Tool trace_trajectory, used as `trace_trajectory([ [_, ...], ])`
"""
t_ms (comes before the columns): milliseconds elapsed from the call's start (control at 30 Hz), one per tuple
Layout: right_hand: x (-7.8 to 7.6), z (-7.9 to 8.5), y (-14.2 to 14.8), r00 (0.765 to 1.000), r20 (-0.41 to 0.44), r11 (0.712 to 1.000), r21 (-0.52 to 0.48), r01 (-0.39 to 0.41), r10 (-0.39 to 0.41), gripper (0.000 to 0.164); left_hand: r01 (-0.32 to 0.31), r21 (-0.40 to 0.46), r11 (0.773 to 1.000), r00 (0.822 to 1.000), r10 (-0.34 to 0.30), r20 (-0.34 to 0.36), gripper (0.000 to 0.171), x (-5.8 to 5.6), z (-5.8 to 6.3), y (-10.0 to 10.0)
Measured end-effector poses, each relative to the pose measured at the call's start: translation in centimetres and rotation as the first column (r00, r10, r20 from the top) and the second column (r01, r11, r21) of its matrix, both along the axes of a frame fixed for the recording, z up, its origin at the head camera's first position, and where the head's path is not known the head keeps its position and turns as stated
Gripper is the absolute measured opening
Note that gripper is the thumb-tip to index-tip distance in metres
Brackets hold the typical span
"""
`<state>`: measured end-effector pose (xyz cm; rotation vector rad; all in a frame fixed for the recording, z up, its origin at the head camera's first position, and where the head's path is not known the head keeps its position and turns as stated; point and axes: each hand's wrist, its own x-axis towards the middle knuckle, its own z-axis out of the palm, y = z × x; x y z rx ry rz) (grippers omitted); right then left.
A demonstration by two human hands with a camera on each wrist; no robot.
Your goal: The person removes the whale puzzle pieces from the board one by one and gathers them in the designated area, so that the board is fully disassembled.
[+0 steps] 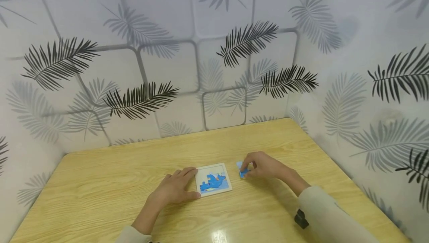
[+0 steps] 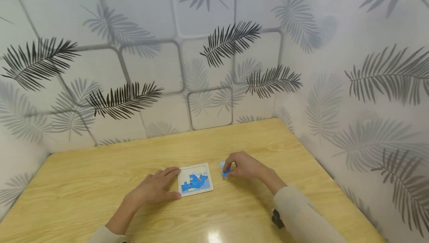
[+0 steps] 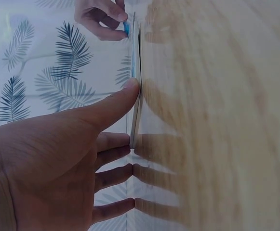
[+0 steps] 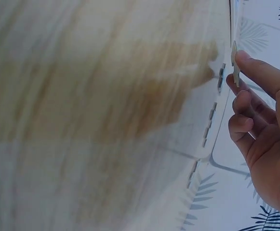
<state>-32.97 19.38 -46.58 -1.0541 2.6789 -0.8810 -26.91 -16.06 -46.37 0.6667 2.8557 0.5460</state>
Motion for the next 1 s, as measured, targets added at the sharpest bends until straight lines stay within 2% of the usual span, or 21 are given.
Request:
trace_trajectory([
  [300, 0.4, -0.6, -0.2, 0.999, 0.026, 0.999, 0.046, 0.020, -0.022, 0.011, 0.005, -0.007, 1.000, 1.000, -0.005, -0.009, 0.084, -0.1, 0.0, -0.4],
  [433, 0.2, -0.7, -0.2, 0.999, 0.036, 1.000, -0.001, 0.026, -0.026, 0.010, 0.003, -0.015, 1.000, 1.000, -0.003, -0.002, 0.083, 0.0, 0.1, -0.4],
  [533, 0.1, -0.5, -0.8, 1.000, 0.011, 0.998, -0.061, 0.015, -0.014, 0.010, 0.008, -0.022, 1.000, 1.000, -0.008, -0.001, 0.084, -0.2, 0.3, -0.5],
  [633, 0.1, -0.1, -2.4, 1.000, 0.005, 0.993, -0.117, -0.017, 0.017, 0.016, 0.008, -0.024, 1.000, 1.000, -0.008, 0.004, 0.085, -0.3, 0.4, -0.6],
  [767, 0.2, -0.1, -5.3, 0.996, 0.073, 0.989, -0.141, -0.048, 0.059, 0.029, 0.016, -0.015, 1.000, 1.000, -0.016, 0.008, 0.084, -0.3, 0.4, -0.7],
  [867, 0.3, -0.5, -7.5, 0.993, 0.085, 0.990, -0.119, -0.072, 0.082, 0.032, 0.021, -0.011, 1.000, 1.000, -0.021, 0.014, 0.084, -0.2, 0.4, -0.7],
  [1000, 0.7, -0.8, -9.8, 0.996, 0.048, 0.997, -0.034, -0.070, 0.071, 0.032, 0.016, -0.014, 1.000, 0.999, -0.016, 0.028, 0.085, -0.2, 0.4, -0.5],
])
